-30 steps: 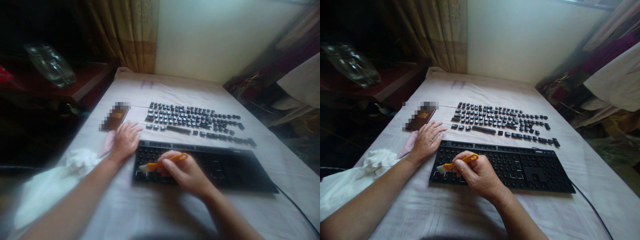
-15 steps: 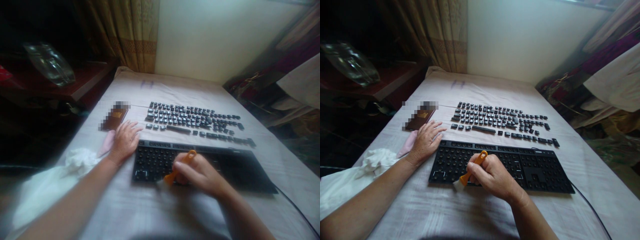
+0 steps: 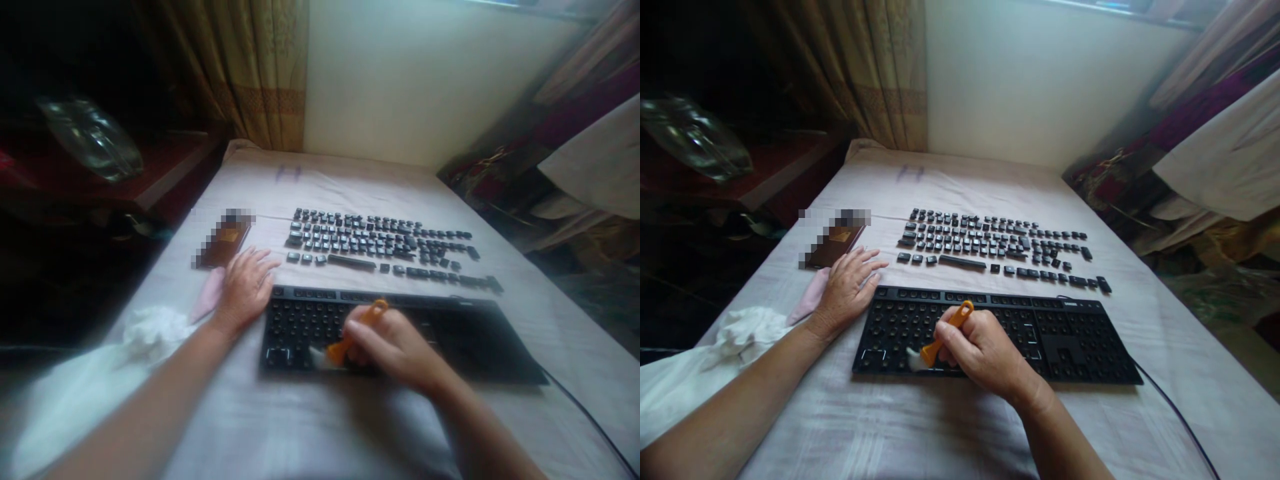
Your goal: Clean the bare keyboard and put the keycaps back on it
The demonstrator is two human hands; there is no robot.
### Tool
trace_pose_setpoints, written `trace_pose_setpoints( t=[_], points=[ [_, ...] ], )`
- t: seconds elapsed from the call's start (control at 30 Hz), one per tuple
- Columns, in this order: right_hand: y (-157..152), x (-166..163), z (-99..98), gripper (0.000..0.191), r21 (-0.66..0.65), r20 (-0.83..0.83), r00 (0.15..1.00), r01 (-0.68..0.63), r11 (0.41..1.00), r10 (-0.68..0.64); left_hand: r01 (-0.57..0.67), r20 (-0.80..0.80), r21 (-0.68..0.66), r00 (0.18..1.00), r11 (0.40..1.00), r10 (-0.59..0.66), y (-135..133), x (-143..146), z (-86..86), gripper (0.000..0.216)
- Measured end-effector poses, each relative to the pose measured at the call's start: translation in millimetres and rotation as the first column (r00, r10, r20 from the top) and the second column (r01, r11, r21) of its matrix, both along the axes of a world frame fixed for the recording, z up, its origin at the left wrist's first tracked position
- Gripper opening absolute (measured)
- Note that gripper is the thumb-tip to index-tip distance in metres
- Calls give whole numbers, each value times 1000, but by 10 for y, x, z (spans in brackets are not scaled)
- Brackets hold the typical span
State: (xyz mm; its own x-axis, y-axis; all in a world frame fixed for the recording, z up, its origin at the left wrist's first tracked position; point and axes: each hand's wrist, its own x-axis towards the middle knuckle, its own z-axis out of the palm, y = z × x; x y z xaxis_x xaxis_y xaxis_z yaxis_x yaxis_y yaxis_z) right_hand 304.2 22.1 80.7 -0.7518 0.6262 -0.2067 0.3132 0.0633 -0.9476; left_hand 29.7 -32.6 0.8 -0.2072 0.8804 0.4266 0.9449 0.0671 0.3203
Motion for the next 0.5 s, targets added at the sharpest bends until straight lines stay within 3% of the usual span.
trace_pose_setpoints(
  t=[0.07,0.1,0.2,0.27,0.4,0.5],
  points=[
    [38,44,-37,44,-78,6,999,-45,996,46,6,-15,26,1000,1000,-5,-4,-2,-19,33],
    [71,74,-60,47,-87,-22,1000,1,996,-3,10,-24,44,1000,999,-9,-5,-4,-29,33],
    [205,163,-111,49,14,-179,937,309,951,-301,27,-60,115,998,993,-20,0,-29,-44,31],
    [277,196,-111,46,91,-232,896,408,908,-379,40,-86,169,996,985,-26,3,-45,-19,32],
    [247,174,-98,37,226,-292,881,442,868,-372,89,-103,297,993,951,-61,-56,55,163,25],
    [117,106,-155,29,287,-341,889,407,867,-305,239,-76,317,971,918,-226,-153,299,343,25]
  ],
)
